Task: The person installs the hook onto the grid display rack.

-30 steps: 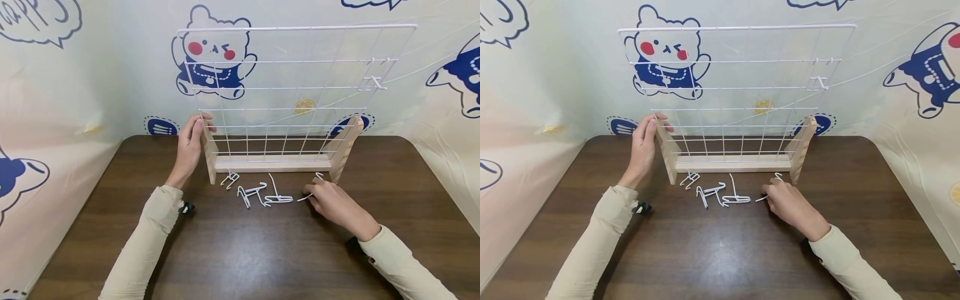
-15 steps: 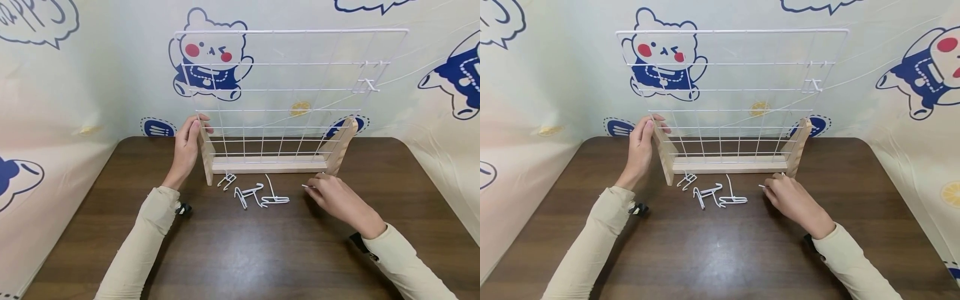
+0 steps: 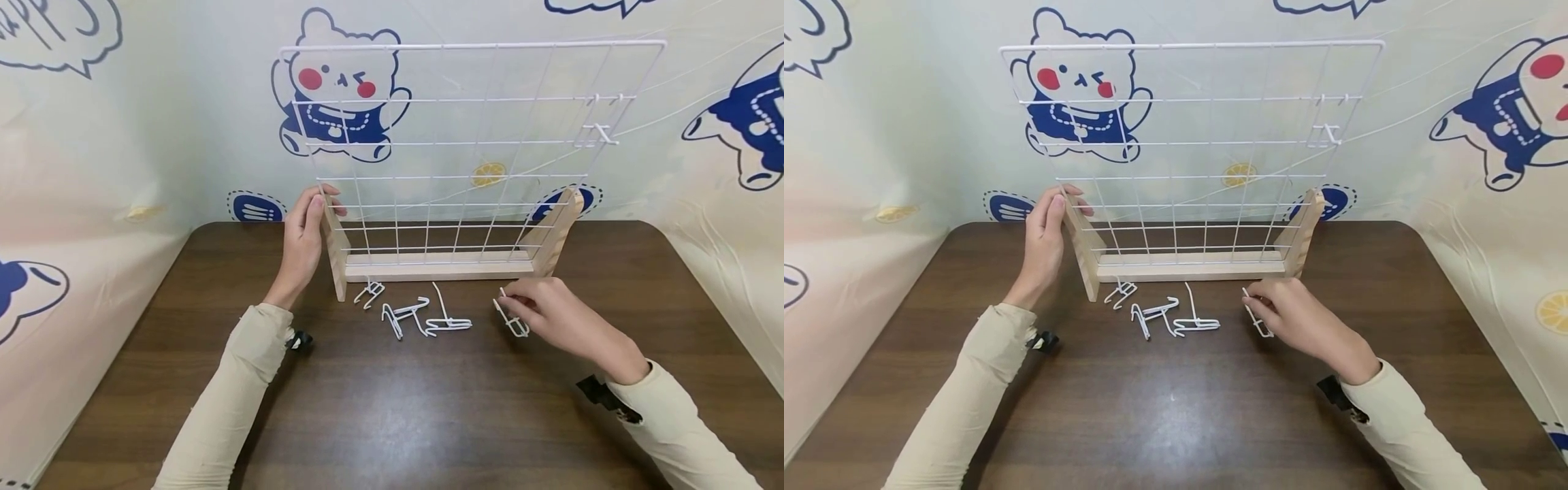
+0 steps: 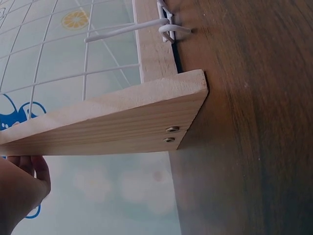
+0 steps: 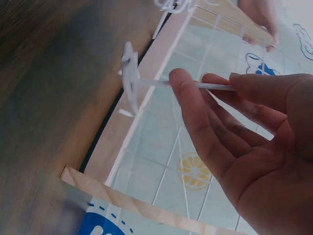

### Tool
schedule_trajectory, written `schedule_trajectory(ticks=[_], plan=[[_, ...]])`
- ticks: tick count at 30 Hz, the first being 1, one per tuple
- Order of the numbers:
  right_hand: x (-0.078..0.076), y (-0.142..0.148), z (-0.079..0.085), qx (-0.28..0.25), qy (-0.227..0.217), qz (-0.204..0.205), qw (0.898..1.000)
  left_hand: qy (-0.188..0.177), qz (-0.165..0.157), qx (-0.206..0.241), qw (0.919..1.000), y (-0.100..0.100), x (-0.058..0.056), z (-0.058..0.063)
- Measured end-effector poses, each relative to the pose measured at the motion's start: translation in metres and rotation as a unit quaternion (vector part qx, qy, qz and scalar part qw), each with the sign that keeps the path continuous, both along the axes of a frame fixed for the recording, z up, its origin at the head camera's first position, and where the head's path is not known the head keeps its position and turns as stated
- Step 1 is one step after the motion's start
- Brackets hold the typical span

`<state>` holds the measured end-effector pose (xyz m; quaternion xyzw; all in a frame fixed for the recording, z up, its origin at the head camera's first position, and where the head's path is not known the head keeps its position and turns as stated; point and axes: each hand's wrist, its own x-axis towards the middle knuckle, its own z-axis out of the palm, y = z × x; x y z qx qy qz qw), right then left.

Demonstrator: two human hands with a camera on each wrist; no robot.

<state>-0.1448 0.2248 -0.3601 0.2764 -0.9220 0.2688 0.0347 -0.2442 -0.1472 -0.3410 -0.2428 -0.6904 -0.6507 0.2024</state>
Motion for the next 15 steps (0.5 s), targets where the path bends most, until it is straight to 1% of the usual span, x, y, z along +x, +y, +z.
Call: schedule_trajectory(ticks=[3, 6, 11, 15], plan=[[0.001, 0.0, 0.005, -0.018, 0.005, 0.007, 1.0, -0.001, 0.002, 0.001, 1.0, -0.001, 0.0, 0.0], [0.003, 0.001, 0.008, -0.031, 0.017, 0.004, 0.999, -0.002, 0.001, 0.005, 1.0, 0.0, 0.001, 0.0], [0.006, 0.003, 0.012, -0.059, 0.046, -0.019, 0.997, -0.002, 0.001, 0.01, 0.9999, 0.001, 0.001, 0.0], [0.006, 0.001, 0.014, -0.068, 0.076, -0.037, 0.994, 0.001, 0.005, 0.011, 0.9999, 0.001, 0.001, 0.0]])
